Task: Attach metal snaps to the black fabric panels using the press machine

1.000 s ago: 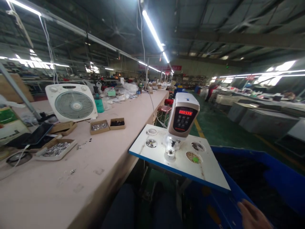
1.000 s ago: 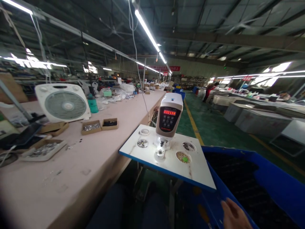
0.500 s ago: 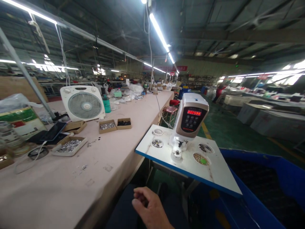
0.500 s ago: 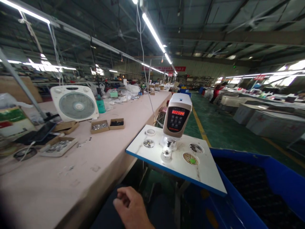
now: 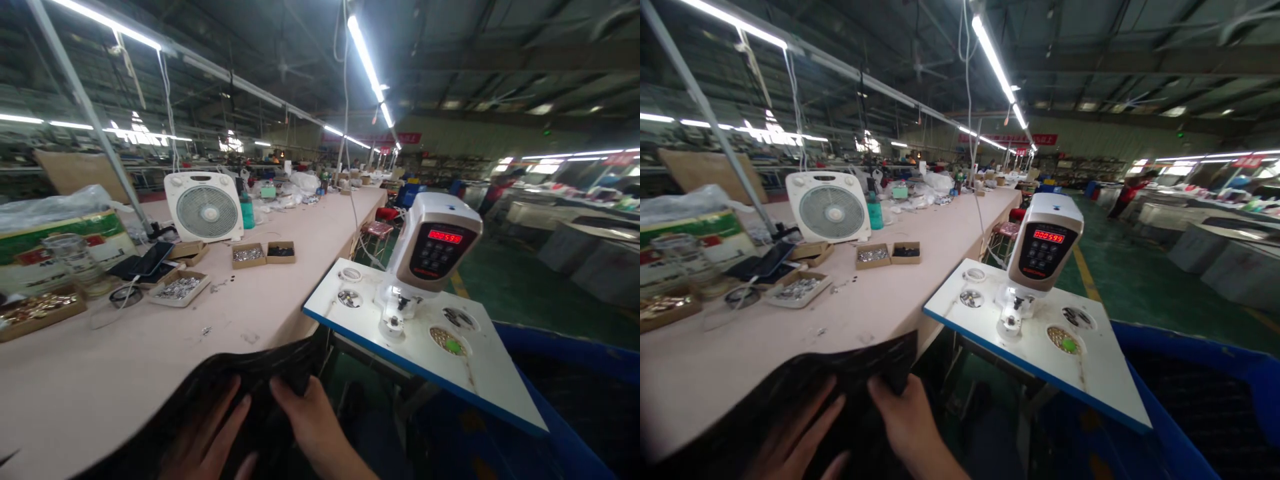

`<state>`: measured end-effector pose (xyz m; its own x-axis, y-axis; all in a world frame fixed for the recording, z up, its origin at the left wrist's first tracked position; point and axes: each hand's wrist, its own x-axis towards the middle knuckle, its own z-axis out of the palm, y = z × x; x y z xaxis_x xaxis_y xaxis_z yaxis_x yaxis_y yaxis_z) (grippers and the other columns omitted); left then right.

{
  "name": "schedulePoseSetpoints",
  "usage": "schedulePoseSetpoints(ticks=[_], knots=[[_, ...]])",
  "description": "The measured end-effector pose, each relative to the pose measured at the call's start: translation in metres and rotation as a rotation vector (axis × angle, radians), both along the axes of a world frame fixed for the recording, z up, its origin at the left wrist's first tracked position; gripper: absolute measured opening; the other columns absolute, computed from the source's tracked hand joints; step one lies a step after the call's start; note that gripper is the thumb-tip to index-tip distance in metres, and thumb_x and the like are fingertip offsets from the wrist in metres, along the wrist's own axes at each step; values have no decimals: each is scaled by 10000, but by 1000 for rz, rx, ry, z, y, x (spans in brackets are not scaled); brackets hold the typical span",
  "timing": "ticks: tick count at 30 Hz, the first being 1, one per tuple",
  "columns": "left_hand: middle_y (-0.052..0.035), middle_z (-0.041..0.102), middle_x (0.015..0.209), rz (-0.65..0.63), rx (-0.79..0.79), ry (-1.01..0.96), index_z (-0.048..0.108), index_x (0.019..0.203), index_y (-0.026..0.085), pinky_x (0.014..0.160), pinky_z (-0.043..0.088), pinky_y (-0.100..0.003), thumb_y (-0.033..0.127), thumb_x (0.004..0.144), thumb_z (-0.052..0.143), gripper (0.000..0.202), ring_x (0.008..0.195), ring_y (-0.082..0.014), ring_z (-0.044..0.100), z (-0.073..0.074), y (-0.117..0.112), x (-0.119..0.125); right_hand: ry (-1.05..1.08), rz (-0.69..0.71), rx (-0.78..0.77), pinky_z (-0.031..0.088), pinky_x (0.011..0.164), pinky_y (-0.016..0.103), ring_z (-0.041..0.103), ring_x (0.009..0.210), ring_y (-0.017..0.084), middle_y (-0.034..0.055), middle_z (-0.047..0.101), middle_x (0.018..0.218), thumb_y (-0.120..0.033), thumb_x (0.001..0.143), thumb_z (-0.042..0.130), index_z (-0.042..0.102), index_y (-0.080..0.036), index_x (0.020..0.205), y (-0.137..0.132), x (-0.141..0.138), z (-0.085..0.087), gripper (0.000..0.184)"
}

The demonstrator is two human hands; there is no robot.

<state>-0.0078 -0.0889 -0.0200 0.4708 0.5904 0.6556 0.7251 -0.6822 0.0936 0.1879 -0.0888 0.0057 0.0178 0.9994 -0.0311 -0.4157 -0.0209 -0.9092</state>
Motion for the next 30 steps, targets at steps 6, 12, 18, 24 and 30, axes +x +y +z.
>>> schedulePoseSetpoints(ticks=[6,12,18,24,30], knots=[[-63,338,1587,18,-70,-54,329,1509,294,1176,370,-533,250,883,608,687,1462,-322,322,62,14,-8,5,-103,-186,514,927,492,726,879,321,90,789,934,-473,765,804,782,-175,992,4,48,-16,375],[-129,358,1568,123,-116,-12,280,1518,228,1202,289,-539,400,864,671,781,1475,-327,281,58,63,-21,57,-94,-273,527,923,461,722,935,317,93,790,964,-428,731,841,786,-179,968,7,51,-21,348],[-123,666,1175,109,-620,197,418,1461,176,969,482,-485,583,673,794,963,1079,-331,613,40,70,-20,56,-137,-310,507,971,454,706,1013,317,84,787,1004,-392,685,872,777,-195,979,8,61,-29,367],[-91,655,1128,-77,-721,267,667,1181,261,951,485,-453,281,764,698,419,1083,-302,591,29,58,-5,32,-89,-259,507,961,459,717,940,314,91,794,910,-405,679,872,796,-167,908,-5,74,-33,339],[-120,513,1437,-274,-815,54,346,1496,239,1111,398,-460,144,715,598,826,1299,-288,499,-1,64,10,113,-76,-232,552,837,363,721,832,249,82,796,886,-455,623,892,811,-166,862,-19,83,-21,384]])
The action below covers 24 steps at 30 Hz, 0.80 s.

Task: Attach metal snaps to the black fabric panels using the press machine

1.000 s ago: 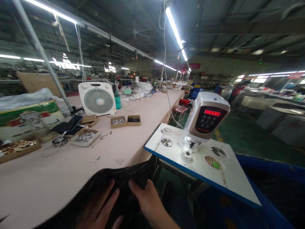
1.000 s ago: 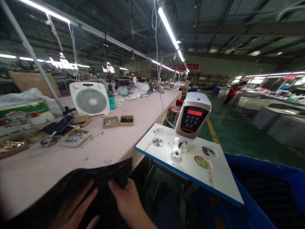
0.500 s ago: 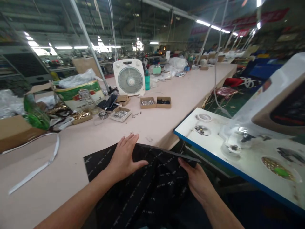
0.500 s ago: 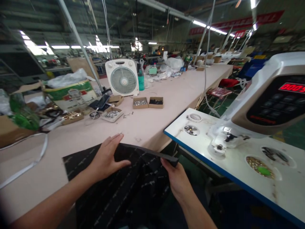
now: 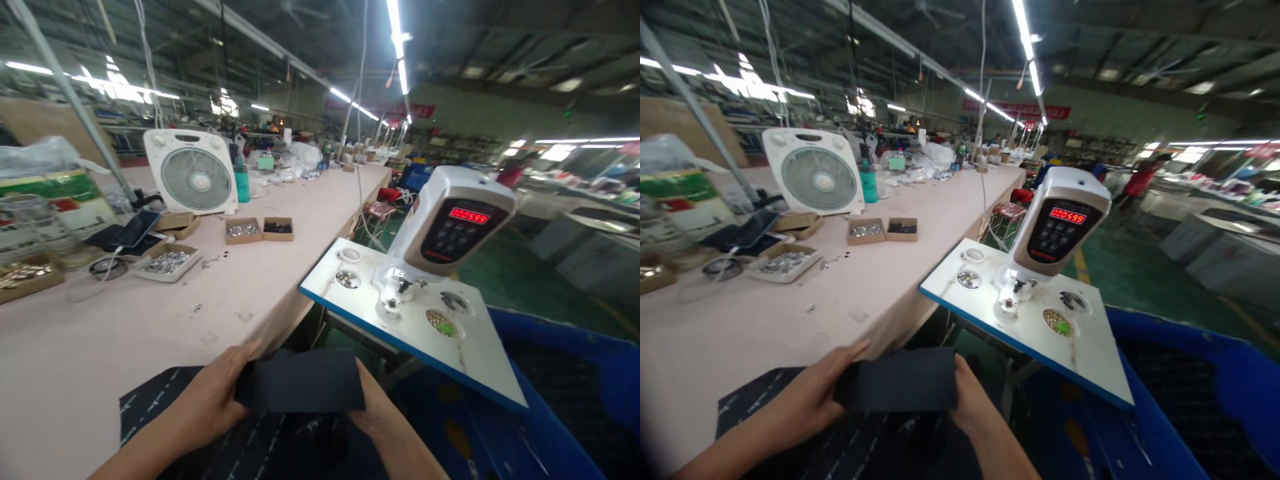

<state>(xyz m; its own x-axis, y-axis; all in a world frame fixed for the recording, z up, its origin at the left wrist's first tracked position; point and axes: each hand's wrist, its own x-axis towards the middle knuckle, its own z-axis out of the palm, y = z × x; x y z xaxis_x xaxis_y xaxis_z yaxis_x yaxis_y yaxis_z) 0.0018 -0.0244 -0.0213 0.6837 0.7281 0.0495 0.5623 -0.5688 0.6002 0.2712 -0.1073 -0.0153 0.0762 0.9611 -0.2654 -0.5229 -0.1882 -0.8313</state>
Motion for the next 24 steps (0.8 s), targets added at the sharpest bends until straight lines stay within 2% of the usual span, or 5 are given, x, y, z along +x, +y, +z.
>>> schedulePoseSetpoints(ticks=[5,10,12,16,24], knots=[[-53,693,1148,-103,-338,25,668,1137,233,937,478,-356,189,731,567,420,1065,-262,627,8,-5,25,56,-9,-138,541,711,286,701,710,187,59,776,775,-346,589,914,792,-147,818,-10,10,8,327],[-20,713,963,-100,-626,-47,688,922,185,854,464,-307,164,703,501,288,937,-230,626,12,-10,38,-79,16,-102,434,548,219,576,553,113,9,682,626,-307,700,810,735,-139,736,-11,28,3,188],[-9,706,931,-119,-747,-89,684,896,184,837,459,-305,188,713,507,255,895,-220,613,9,-10,39,-246,-2,-111,440,560,243,590,586,139,8,689,665,-279,722,753,742,-153,825,-8,37,2,163],[19,660,772,-58,-1027,-193,650,810,175,687,444,-263,198,683,545,167,691,-149,553,4,-10,40,-806,-134,-74,500,717,326,668,777,223,36,746,888,-276,692,713,726,-193,1047,3,51,8,365],[-35,694,722,222,-1216,-301,701,796,135,625,488,-256,315,659,682,227,604,-136,608,21,6,42,-1589,-348,404,478,965,483,612,1141,319,169,601,1315,-220,820,541,462,-163,1431,14,50,28,619]])
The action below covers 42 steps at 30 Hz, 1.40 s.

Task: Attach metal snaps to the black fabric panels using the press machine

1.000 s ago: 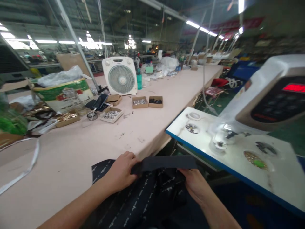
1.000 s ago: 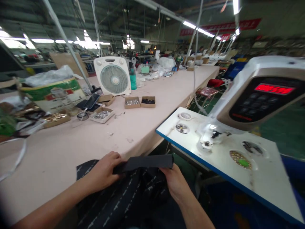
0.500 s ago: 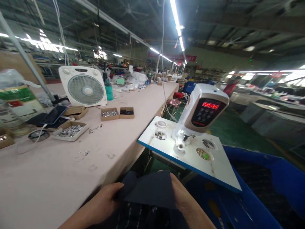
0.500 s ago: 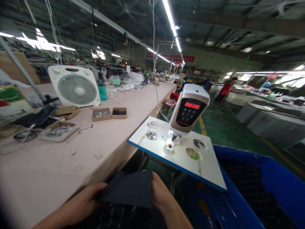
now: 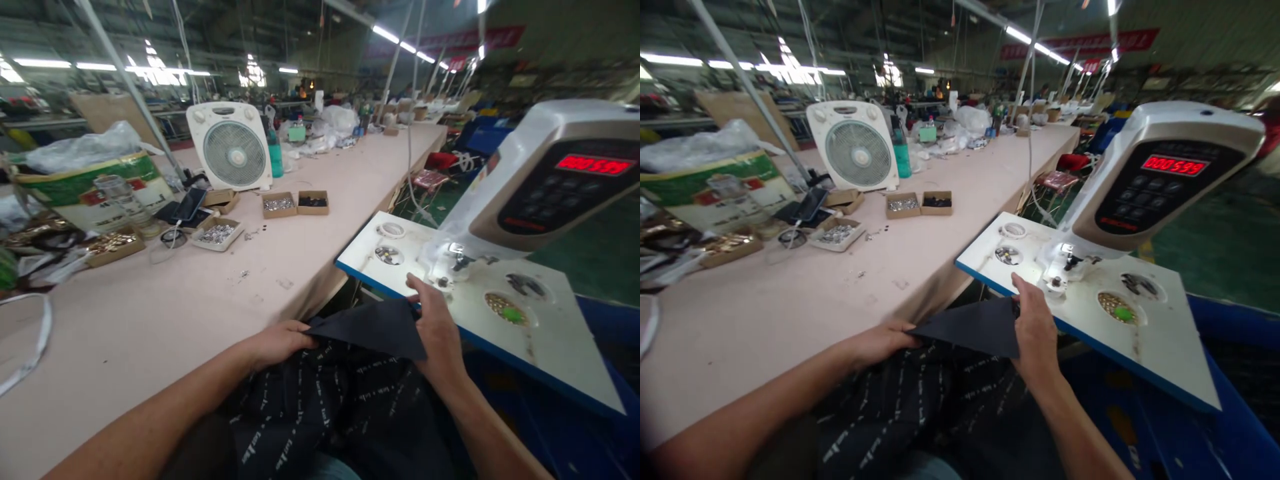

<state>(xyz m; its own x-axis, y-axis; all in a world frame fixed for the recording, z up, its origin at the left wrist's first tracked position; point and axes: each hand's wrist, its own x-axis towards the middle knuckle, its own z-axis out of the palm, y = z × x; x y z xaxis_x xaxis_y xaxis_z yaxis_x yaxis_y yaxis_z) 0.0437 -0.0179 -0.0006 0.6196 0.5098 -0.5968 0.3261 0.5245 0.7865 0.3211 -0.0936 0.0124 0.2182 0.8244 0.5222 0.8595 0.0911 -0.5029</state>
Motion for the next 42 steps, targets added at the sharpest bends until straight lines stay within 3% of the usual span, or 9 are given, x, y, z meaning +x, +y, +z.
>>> schedulePoseSetpoints(ticks=[3,6,12,16,22,26,35,39,42], knots=[[-61,713,748,45,-62,-17,714,845,116,641,522,-281,308,636,718,283,601,-153,633,6,5,-2,-220,74,170,349,1109,556,453,1351,352,173,502,1450,-180,824,568,438,-177,1452,-11,-28,31,641],[-79,723,780,51,-101,-61,720,899,103,646,531,-281,326,633,747,349,610,-157,644,13,8,-5,-318,354,49,267,1178,542,390,1411,332,100,515,1469,-233,813,655,497,-241,1406,-17,-59,53,614],[-29,719,856,-207,-36,-124,698,960,145,739,526,-281,285,602,816,403,720,-160,648,30,12,-16,-82,544,-410,420,1031,472,610,1163,311,110,670,1284,-386,793,748,552,-208,1374,11,-79,28,639],[40,657,780,-452,332,64,670,891,187,658,457,-234,228,625,764,285,699,-140,577,35,16,-26,142,662,-684,446,701,285,657,778,192,8,740,854,-322,842,684,729,-216,918,26,-77,18,138],[10,615,681,-481,876,308,670,750,187,605,365,-249,146,667,540,159,674,-163,538,47,24,-30,509,648,-760,368,574,245,547,635,143,-27,615,679,-365,865,638,639,-185,762,27,-86,19,207],[5,658,755,-308,562,85,705,904,152,635,426,-242,169,697,506,288,691,-154,566,44,23,-30,707,612,-736,419,612,247,582,694,161,-9,642,761,-394,877,624,647,-183,877,24,-92,16,212],[-32,724,828,-43,-26,-147,710,972,139,699,528,-256,238,643,752,345,669,-139,643,38,4,-37,489,555,-569,435,700,272,613,772,173,-7,680,817,-327,935,562,663,-204,880,24,-98,27,168],[-23,730,867,-214,6,-99,709,982,164,729,547,-301,259,571,844,443,713,-174,655,43,4,-45,435,564,-552,439,716,277,634,786,170,-8,700,832,-291,938,562,676,-211,888,25,-101,33,148],[1,705,806,-407,372,101,709,883,174,684,502,-273,218,629,756,261,734,-190,629,45,9,-52,411,556,-579,424,684,276,629,758,168,-13,694,802,-268,919,586,675,-212,862,24,-106,30,120]])
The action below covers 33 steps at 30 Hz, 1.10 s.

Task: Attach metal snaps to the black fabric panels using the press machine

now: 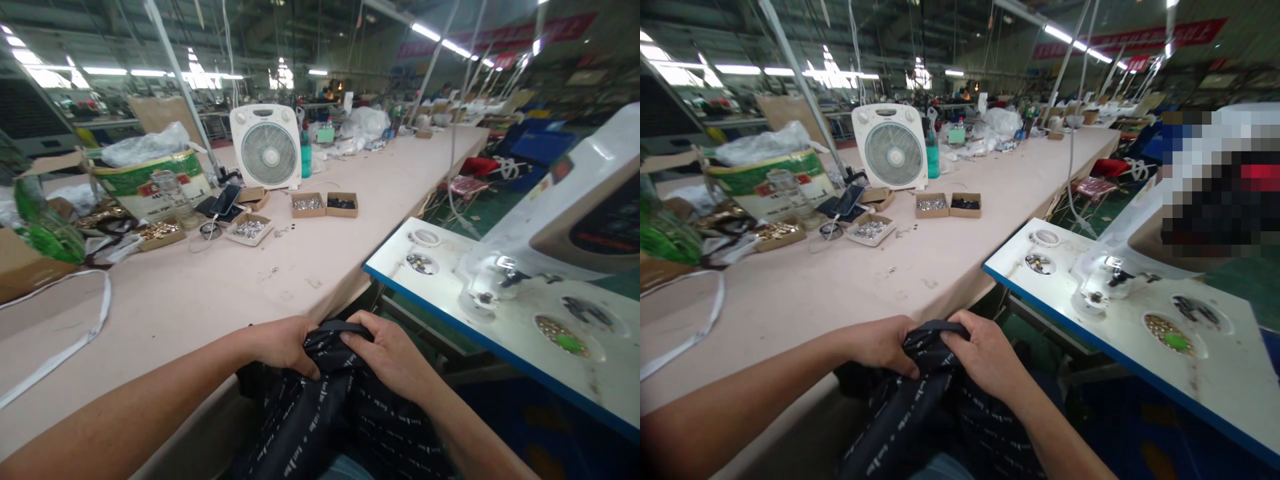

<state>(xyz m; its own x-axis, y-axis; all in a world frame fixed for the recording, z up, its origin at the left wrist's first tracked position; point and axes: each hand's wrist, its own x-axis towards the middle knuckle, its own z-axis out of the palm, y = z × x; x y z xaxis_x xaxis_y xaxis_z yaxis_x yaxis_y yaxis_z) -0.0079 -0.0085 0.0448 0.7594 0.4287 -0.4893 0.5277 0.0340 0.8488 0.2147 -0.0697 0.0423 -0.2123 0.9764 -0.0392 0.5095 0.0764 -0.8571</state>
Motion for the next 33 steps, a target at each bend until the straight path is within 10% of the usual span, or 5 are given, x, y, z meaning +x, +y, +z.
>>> schedulePoseSetpoints(ticks=[5,14,33], knots=[[-6,655,742,-22,565,161,669,797,179,644,419,-266,184,691,620,117,732,-198,592,0,3,-11,64,6,-31,422,692,279,611,760,172,-11,674,798,-323,938,568,661,-208,863,-2,-12,-15,166],[-14,732,905,231,-314,-177,724,981,160,800,511,-277,320,634,847,402,792,-165,644,-12,-17,-20,172,-38,-80,466,741,286,650,829,191,6,723,886,-342,940,562,661,-210,905,-5,-25,-17,169],[-28,754,892,505,-577,-316,709,931,131,779,541,-256,197,661,790,290,749,-159,678,-33,-21,-11,165,-79,-172,463,756,316,633,829,215,3,704,857,-367,930,557,681,-213,903,6,-26,-22,200]])
